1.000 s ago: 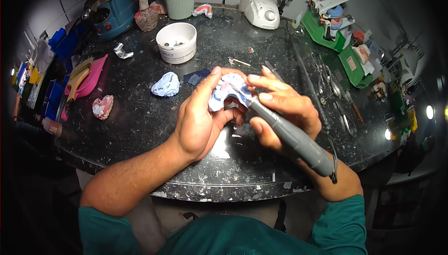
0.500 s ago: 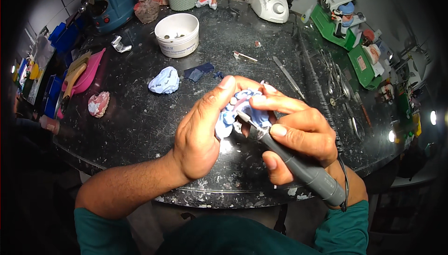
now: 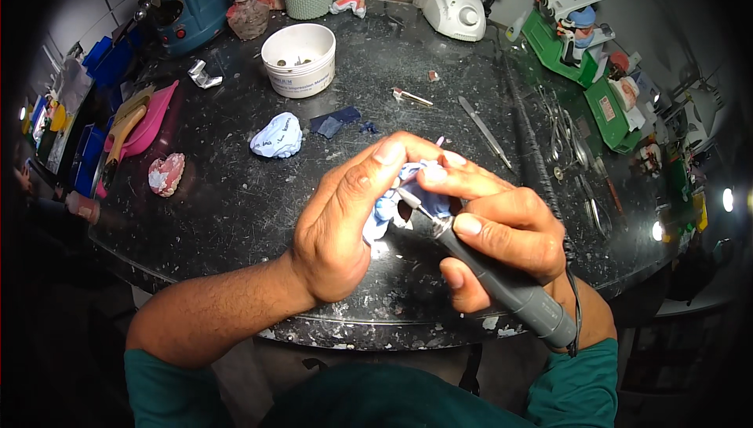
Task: The person uses a rotary tool to grind and smooth the surface of a blue dental mold held in their left hand. They periodically stop to inspect the mold, rotate it to access different areas, and wipe the surface with a blue cloth. The person also handles a second mold piece, fitting it against the first to check alignment.
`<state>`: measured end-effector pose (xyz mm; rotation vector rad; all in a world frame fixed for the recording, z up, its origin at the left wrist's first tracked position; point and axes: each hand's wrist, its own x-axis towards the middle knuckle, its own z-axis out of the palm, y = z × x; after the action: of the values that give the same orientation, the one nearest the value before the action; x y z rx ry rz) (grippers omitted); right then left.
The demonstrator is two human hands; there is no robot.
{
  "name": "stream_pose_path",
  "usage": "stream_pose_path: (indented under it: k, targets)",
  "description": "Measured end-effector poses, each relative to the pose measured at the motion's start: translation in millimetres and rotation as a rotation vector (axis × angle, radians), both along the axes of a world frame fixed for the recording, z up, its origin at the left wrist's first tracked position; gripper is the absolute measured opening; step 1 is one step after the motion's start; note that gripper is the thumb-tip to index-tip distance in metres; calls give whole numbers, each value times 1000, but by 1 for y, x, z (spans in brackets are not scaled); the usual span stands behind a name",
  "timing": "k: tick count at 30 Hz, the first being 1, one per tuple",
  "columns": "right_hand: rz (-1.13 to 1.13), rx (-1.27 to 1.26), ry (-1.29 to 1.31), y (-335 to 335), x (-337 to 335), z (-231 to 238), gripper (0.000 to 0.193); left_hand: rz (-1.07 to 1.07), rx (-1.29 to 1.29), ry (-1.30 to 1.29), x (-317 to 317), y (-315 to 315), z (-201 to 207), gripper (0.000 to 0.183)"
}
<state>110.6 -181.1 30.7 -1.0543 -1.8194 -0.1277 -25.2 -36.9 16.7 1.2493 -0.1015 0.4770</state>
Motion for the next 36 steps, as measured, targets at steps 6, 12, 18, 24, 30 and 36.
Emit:
stream_pose_path:
  k: [6, 12, 18, 24, 30, 36]
  targets:
    - [-6, 3, -8, 0, 0, -1, 40, -9, 14, -9, 0, 0, 1, 47]
    - [-13, 59, 72, 2, -4, -3, 39, -9, 40, -13, 0, 0, 2, 48]
    - [-16, 69, 128, 3, -7, -1, 41, -16, 51, -31, 0, 2, 1, 48]
    - [-25, 73, 126, 2, -8, -2, 42, -4, 87, -42, 0, 2, 1, 49]
    - [-8, 62, 143, 2, -8, -1, 42, -5, 86, -32, 0, 3, 0, 49]
    - [1, 57, 127, 2, -8, 0, 42, -2, 97, -47, 1, 3, 0, 49]
